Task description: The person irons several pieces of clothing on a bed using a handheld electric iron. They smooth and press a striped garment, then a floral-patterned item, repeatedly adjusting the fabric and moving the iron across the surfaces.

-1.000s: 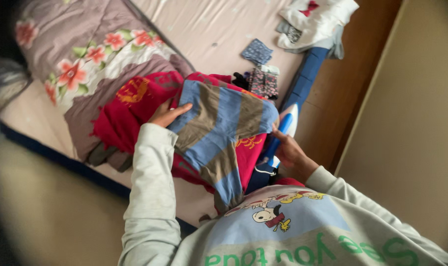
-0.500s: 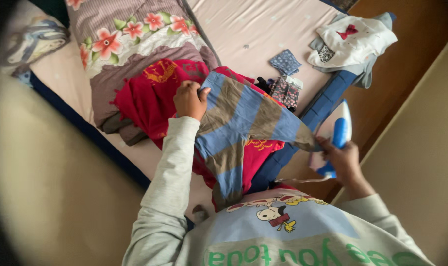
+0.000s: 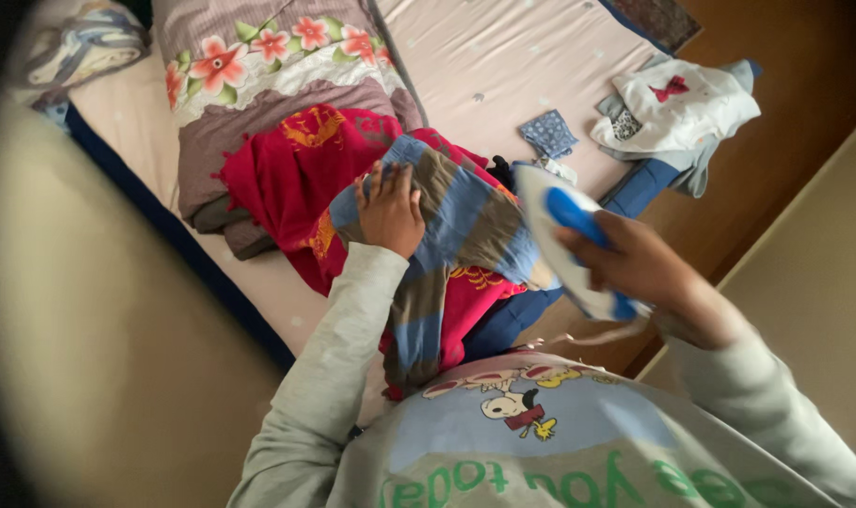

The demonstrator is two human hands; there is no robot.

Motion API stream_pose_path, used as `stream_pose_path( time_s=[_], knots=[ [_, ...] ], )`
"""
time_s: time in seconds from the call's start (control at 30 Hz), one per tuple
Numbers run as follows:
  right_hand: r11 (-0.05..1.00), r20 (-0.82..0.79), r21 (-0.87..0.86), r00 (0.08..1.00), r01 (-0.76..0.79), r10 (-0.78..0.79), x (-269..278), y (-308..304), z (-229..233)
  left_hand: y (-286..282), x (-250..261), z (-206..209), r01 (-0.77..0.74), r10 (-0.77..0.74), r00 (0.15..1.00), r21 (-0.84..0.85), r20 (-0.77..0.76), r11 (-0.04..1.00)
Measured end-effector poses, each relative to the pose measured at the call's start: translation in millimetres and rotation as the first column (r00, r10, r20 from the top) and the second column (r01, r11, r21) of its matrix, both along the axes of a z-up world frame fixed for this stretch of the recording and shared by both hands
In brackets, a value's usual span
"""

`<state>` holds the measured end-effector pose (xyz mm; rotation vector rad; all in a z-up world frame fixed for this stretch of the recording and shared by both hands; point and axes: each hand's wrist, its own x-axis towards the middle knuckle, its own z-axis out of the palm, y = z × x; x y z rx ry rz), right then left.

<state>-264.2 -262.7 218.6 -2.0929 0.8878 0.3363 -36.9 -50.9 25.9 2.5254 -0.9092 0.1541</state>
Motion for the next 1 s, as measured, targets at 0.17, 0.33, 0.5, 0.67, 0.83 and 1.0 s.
stream_pose_path(
  time_s=[0.17, 0.33, 0.5, 0.67, 0.83, 1.0],
  knots=[
    [0.938, -0.022, -0.009, 0.938, -0.346, 0.345, 98, 35, -27, 14, -2, -31, -0.05, 0.057, 0.994, -0.072, 0.093, 0.996],
    [0.851, -0.072, -0.168, 0.867, -0.497, 0.492, 165, 42, -76, 13, -4, -42, -0.062, 0.067, 0.994, -0.053, 0.087, 0.997],
    [0.828, 0.225, -0.429, 0.846, -0.36, 0.484, 183, 53, -98, 12, 0, -30, -0.089, 0.091, 0.995, -0.069, 0.035, 0.994],
    [0.764, 0.175, -0.405, 0.778, -0.502, 0.603, 130, 37, -73, 11, -5, -23, -0.166, 0.17, 0.983, -0.067, 0.067, 0.984],
    [0.78, 0.056, -0.379, 0.829, -0.498, 0.557, 91, 26, -57, 7, -7, -21, -0.177, 0.182, 0.98, -0.062, 0.076, 0.982],
    [0.727, 0.143, -0.47, 0.77, -0.5, 0.622, 141, 31, -82, 6, -8, -23, -0.197, 0.198, 0.976, -0.017, 0.088, 0.98]
  ],
)
